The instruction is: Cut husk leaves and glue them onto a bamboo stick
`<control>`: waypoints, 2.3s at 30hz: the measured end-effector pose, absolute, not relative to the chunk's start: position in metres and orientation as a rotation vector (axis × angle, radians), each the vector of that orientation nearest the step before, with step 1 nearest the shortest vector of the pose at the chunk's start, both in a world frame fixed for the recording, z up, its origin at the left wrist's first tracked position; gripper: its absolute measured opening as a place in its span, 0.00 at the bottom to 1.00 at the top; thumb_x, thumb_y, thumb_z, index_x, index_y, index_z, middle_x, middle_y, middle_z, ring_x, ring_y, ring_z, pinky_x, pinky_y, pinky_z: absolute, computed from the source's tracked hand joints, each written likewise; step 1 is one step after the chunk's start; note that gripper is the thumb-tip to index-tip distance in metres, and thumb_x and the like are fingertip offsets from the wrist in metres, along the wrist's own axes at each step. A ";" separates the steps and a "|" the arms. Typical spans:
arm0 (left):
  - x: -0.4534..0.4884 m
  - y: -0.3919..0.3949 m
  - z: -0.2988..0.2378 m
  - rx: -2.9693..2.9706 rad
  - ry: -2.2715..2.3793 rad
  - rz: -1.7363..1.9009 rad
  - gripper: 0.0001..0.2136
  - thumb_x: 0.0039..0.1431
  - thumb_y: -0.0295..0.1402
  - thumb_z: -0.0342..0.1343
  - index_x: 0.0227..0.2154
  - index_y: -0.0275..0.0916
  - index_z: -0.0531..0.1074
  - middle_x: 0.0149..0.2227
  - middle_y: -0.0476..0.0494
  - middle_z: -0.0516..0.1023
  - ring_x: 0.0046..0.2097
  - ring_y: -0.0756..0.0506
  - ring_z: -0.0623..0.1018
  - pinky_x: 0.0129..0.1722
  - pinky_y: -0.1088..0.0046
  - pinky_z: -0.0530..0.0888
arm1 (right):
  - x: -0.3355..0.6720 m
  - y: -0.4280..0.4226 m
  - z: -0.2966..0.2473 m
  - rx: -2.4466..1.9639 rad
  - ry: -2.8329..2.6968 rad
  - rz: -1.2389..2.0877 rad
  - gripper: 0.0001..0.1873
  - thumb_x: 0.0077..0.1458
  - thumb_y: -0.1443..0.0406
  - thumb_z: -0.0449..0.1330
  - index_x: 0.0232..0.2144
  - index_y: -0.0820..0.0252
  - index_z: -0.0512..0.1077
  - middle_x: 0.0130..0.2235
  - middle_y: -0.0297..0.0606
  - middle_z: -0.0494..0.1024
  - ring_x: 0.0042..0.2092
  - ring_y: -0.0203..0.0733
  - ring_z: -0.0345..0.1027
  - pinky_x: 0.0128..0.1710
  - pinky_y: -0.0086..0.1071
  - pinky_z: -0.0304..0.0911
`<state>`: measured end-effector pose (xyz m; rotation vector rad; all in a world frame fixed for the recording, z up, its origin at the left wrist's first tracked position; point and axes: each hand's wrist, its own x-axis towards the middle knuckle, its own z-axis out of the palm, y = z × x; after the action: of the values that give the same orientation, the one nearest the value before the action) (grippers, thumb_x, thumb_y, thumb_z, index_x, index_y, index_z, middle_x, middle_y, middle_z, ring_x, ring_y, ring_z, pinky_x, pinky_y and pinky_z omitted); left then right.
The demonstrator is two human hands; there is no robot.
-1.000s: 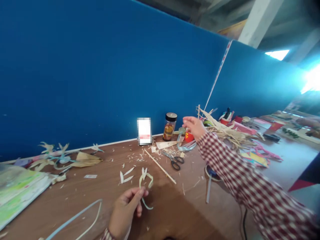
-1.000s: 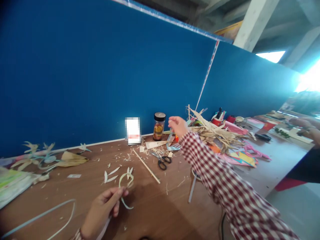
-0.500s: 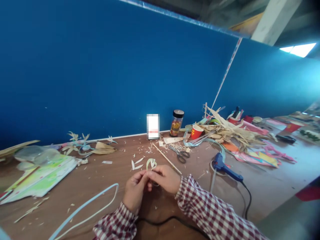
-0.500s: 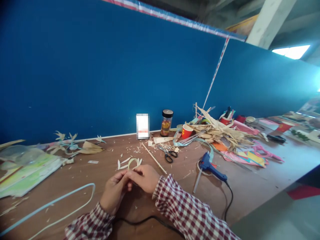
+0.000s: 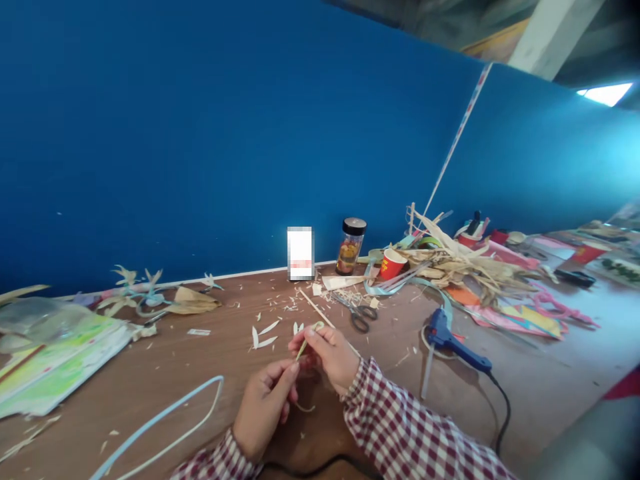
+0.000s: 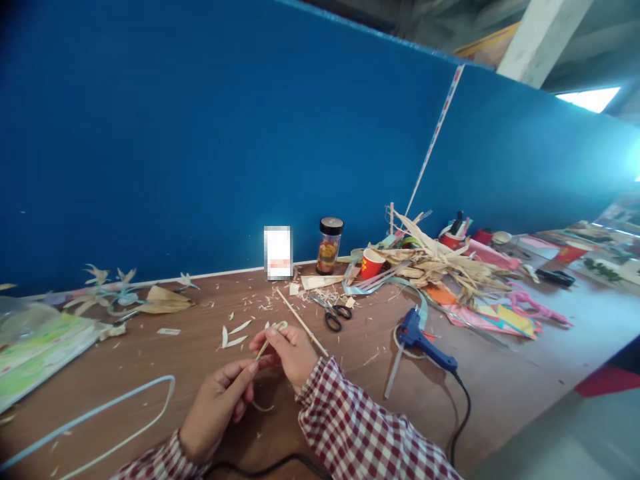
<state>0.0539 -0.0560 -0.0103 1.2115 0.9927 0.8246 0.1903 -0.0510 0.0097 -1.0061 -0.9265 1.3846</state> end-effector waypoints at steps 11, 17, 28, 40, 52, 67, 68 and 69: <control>0.054 -0.061 -0.015 1.103 1.055 0.755 0.19 0.47 0.46 0.55 0.35 0.34 0.72 0.13 0.57 0.62 0.11 0.60 0.55 0.10 0.86 0.51 | 0.246 -0.024 0.021 -1.053 -0.472 1.059 0.15 0.41 0.55 0.62 0.25 0.63 0.70 0.25 0.36 0.75 0.26 0.34 0.66 0.18 0.22 0.51; 0.054 -0.058 -0.004 0.882 1.052 0.884 0.21 0.46 0.45 0.56 0.40 0.35 0.70 0.12 0.60 0.59 0.11 0.60 0.52 0.09 0.86 0.49 | 0.239 -0.033 0.021 -1.146 -0.566 0.829 0.23 0.52 0.52 0.50 0.14 0.61 0.63 0.15 0.30 0.65 0.18 0.30 0.57 0.17 0.24 0.49; 0.053 -0.060 -0.011 1.218 1.172 0.860 0.22 0.41 0.51 0.56 0.28 0.35 0.71 0.13 0.55 0.64 0.13 0.56 0.60 0.11 0.83 0.56 | 0.179 -0.078 0.023 -1.238 -1.628 0.761 0.16 0.59 0.61 0.45 0.41 0.58 0.70 0.38 0.38 0.74 0.40 0.38 0.66 0.40 0.29 0.59; 0.061 -0.059 0.002 1.000 0.866 0.673 0.18 0.42 0.46 0.59 0.17 0.33 0.68 0.17 0.52 0.67 0.15 0.58 0.61 0.15 0.82 0.58 | 0.193 -0.058 0.016 -1.123 -1.019 1.245 0.18 0.50 0.54 0.55 0.27 0.63 0.76 0.27 0.35 0.74 0.24 0.29 0.61 0.22 0.22 0.56; 0.058 -0.064 0.001 1.039 0.871 0.569 0.15 0.44 0.42 0.59 0.20 0.32 0.72 0.10 0.51 0.68 0.11 0.60 0.56 0.14 0.82 0.47 | 0.197 -0.055 0.008 -1.011 -0.854 1.392 0.12 0.40 0.60 0.64 0.16 0.63 0.69 0.21 0.33 0.75 0.21 0.28 0.60 0.22 0.23 0.53; 0.061 -0.067 0.005 0.899 0.836 0.610 0.16 0.45 0.44 0.58 0.31 0.36 0.68 0.15 0.53 0.71 0.13 0.55 0.67 0.14 0.80 0.64 | 0.200 -0.054 0.004 -1.031 -0.872 1.284 0.18 0.36 0.60 0.66 0.15 0.60 0.59 0.18 0.25 0.66 0.17 0.26 0.52 0.17 0.23 0.51; 0.061 -0.067 0.006 0.902 0.833 0.597 0.17 0.48 0.46 0.55 0.30 0.35 0.69 0.16 0.51 0.72 0.13 0.55 0.67 0.14 0.80 0.64 | 0.201 -0.054 0.004 -1.040 -0.880 1.286 0.18 0.36 0.60 0.66 0.15 0.60 0.59 0.18 0.25 0.66 0.17 0.27 0.53 0.17 0.23 0.51; 0.061 -0.067 0.006 0.910 0.827 0.582 0.17 0.49 0.46 0.53 0.28 0.34 0.70 0.16 0.50 0.72 0.13 0.55 0.67 0.14 0.80 0.64 | 0.201 -0.054 0.004 -1.050 -0.896 1.281 0.18 0.37 0.60 0.65 0.15 0.60 0.59 0.18 0.25 0.66 0.18 0.27 0.53 0.17 0.23 0.51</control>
<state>0.0607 -0.0669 0.0060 0.9101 0.8270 0.5825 0.2006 -0.0541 0.0037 -1.0501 -0.8955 1.2815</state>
